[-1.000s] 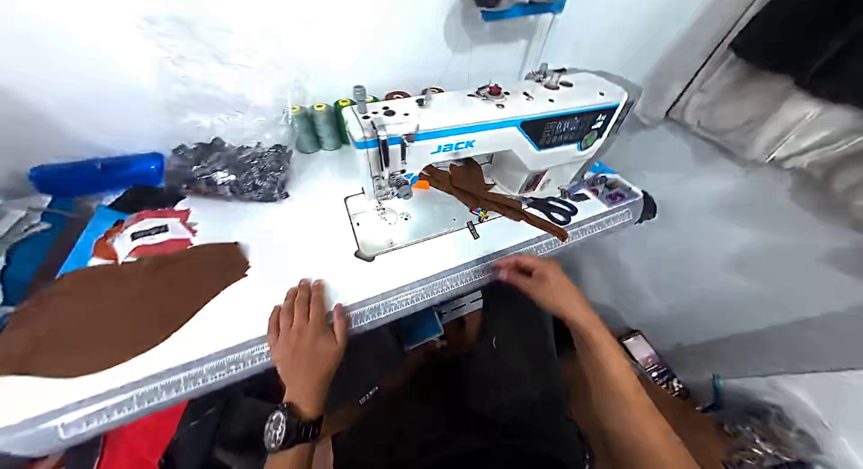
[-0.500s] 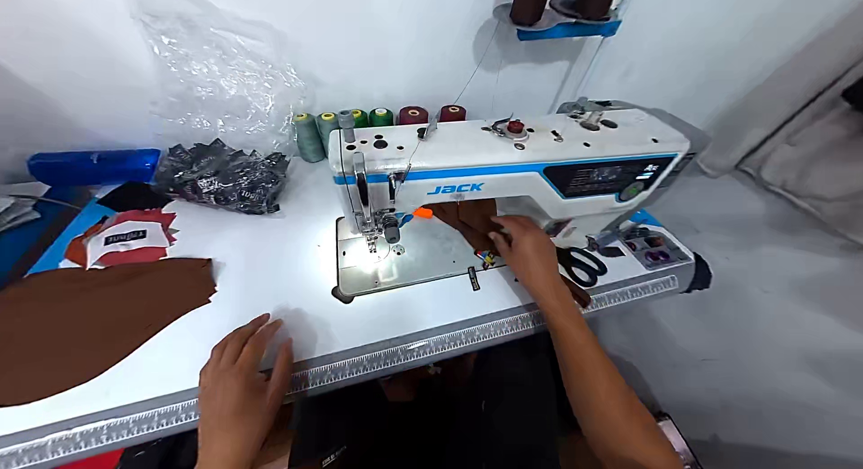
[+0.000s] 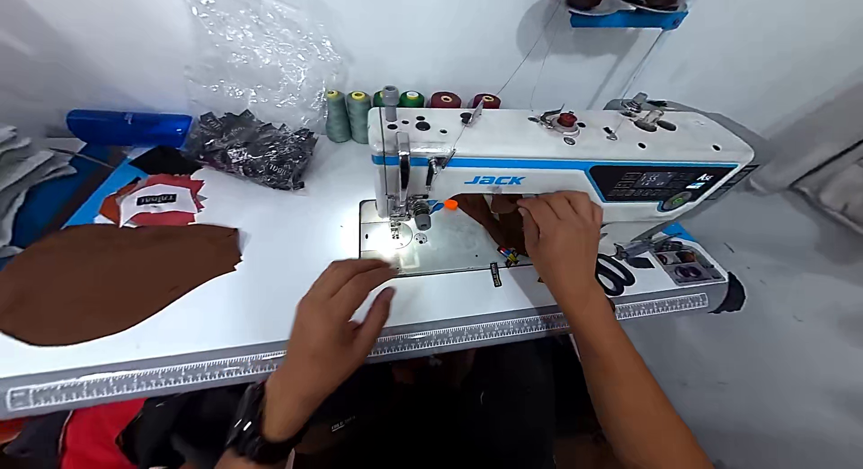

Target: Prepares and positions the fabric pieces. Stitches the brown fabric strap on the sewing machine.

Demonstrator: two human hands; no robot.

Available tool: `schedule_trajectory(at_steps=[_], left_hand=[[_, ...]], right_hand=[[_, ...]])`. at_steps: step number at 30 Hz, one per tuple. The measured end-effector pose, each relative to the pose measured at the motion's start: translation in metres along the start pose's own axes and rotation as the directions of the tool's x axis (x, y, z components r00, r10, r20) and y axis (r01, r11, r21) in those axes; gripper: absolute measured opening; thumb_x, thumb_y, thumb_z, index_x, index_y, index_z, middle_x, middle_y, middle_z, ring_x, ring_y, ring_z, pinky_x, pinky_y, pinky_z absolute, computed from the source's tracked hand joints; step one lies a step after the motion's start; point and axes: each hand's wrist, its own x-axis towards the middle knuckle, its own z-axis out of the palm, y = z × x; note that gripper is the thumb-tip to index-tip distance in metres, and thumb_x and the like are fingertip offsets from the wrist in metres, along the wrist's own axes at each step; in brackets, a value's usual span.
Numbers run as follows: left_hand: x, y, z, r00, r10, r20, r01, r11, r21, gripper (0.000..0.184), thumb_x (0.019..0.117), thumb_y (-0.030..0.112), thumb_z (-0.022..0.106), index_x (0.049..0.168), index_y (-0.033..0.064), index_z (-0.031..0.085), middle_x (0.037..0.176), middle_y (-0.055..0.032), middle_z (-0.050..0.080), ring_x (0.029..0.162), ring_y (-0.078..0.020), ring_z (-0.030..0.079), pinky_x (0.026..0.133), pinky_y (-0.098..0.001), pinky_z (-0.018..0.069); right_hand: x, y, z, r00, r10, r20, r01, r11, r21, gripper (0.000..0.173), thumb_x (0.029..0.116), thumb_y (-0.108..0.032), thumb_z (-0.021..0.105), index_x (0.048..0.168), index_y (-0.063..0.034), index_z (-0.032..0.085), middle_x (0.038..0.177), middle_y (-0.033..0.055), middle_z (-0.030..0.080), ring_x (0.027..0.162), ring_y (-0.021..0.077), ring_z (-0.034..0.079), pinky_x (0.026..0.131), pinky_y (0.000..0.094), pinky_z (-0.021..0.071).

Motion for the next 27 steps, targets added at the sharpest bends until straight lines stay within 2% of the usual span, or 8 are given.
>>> schedule_trajectory(at_steps=[8,11,13,14,16,20,23,27], left_hand=[[0.065,0.027,0.047,0.989,0.087,0.118,-0.054,0.965,-0.256,0.044,0.0961,0.013,0.070,0.138,0.0029,0.061,0.135,-0.0151,0.062,0.104,-0.0223,0.066,0.086,-0.0358,0.0571],[0.076,0.022,0.061,0.994,0.101,0.044,-0.074,0.909,-0.411,0.019,0.0930,0.010,0.070,0.109,0.0009,0.072,0.104,-0.0111,0.070,0.088,-0.0168,0.064,0.078,-0.0314,0.0544],[0.080,0.048,0.023,0.971,-0.125,0.203,0.207,0.865,-0.457,0.008,0.0936,0.003,0.067,0.097,-0.0010,0.073,0.086,-0.0043,0.067,0.074,-0.0070,0.059,0.070,-0.0218,0.0517],[0.092,0.077,-0.015,0.807,-0.394,0.440,0.567,0.725,-0.391,0.009,0.0973,-0.002,0.063,0.102,-0.0019,0.071,0.086,-0.0044,0.067,0.073,-0.0083,0.059,0.075,-0.0224,0.0516],[0.056,0.053,0.000,0.882,-0.377,0.284,0.454,0.510,-0.730,0.005,0.0967,-0.002,0.061,0.099,0.0018,0.064,0.077,-0.0025,0.064,0.058,-0.0043,0.054,0.054,-0.0158,0.0479],[0.008,0.027,0.006,0.847,-0.464,0.260,0.416,0.275,-0.867,0.014,0.0970,0.001,0.062,0.104,0.0121,0.059,0.087,-0.0064,0.065,0.053,-0.0054,0.052,0.045,-0.0162,0.0440],[-0.015,0.017,-0.006,0.800,-0.525,0.291,0.456,0.217,-0.863,0.013,0.0975,0.003,0.062,0.103,0.0154,0.061,0.089,-0.0035,0.065,0.058,-0.0039,0.054,0.050,-0.0158,0.0458],[-0.035,0.004,-0.021,0.829,-0.427,0.361,0.496,0.261,-0.829,0.009,0.0979,0.008,0.064,0.104,0.0139,0.066,0.092,-0.0006,0.066,0.079,-0.0072,0.063,0.071,-0.0236,0.0560]], right_hand=[[0.021,-0.043,-0.053,0.982,-0.163,0.099,0.127,0.945,0.303,0.016,0.0963,-0.021,0.067,0.103,-0.0102,0.077,0.096,0.0076,0.074,0.092,0.0265,0.069,0.081,0.0477,0.0550],[0.024,-0.070,-0.078,0.977,-0.186,0.109,0.103,0.848,0.520,0.020,0.0927,-0.023,0.071,0.108,-0.0117,0.075,0.091,-0.0009,0.070,0.086,0.0124,0.065,0.077,0.0334,0.0549],[0.018,-0.078,-0.083,0.996,-0.062,0.061,-0.009,0.624,0.781,0.028,0.0961,-0.025,0.071,0.117,-0.0059,0.071,0.095,-0.0020,0.069,0.087,0.0070,0.064,0.080,0.0263,0.0557],[0.010,-0.083,-0.078,0.995,0.035,0.088,-0.095,0.449,0.888,0.033,0.0997,-0.032,0.066,0.122,-0.0083,0.068,0.102,-0.0036,0.069,0.092,0.0060,0.066,0.083,0.0253,0.0571],[-0.020,-0.099,-0.060,0.950,0.123,0.286,-0.306,0.201,0.931,0.046,0.0991,-0.054,0.059,0.131,-0.0201,0.062,0.119,-0.0081,0.068,0.106,0.0065,0.065,0.091,0.0291,0.0561],[-0.081,-0.143,-0.023,0.839,0.070,0.540,-0.541,-0.002,0.841,0.036,0.0894,-0.033,0.079,0.121,-0.0170,0.069,0.104,0.0009,0.072,0.089,0.0108,0.069,0.075,0.0274,0.0603],[-0.097,-0.151,-0.020,0.786,0.011,0.619,-0.619,0.017,0.786,0.016,0.0907,-0.013,0.074,0.107,-0.0108,0.073,0.093,0.0042,0.073,0.077,0.0114,0.068,0.067,0.0247,0.0581],[-0.085,-0.154,-0.029,0.783,-0.008,0.622,-0.614,0.150,0.775,0.021,0.0958,-0.025,0.068,0.114,-0.0142,0.071,0.103,0.0005,0.073,0.085,0.0118,0.069,0.068,0.0271,0.0583]])
